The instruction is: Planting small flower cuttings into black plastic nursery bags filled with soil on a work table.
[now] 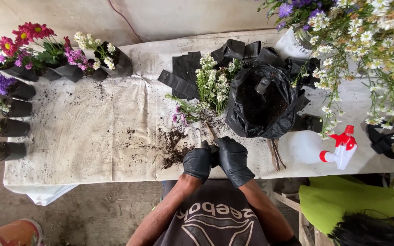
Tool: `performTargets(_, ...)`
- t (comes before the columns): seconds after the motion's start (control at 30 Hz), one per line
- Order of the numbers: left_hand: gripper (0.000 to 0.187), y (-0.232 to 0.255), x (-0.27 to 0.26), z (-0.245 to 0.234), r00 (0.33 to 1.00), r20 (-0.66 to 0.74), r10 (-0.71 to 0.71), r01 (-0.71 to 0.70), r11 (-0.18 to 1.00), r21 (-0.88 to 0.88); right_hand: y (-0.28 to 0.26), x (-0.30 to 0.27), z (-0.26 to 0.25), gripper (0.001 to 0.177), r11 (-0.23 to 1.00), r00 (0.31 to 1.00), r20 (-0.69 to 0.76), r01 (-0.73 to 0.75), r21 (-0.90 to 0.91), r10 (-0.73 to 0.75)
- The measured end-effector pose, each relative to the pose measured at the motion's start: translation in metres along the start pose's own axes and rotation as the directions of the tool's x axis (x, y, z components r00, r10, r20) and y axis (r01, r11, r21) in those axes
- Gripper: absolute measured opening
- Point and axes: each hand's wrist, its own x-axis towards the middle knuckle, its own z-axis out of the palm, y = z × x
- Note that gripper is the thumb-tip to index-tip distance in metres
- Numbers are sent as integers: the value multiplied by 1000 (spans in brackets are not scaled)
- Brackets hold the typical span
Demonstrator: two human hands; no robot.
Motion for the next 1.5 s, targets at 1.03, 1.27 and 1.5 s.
performTargets(1.03,34,-7,16,-29,917,322,-236,331,901,-282,7,-17,44,33,909,998,-27,-37,415,53)
performTargets(1.27,38,-5,21,-32,891,414,-188,351,862,-365,18,-49,84,33,903,935,-250,319,287,-251)
performTargets(1.5,46,9,10,-56,911,357,-206,334,876,-347,9,-29,22,35,897,942,-244,303,321,-231)
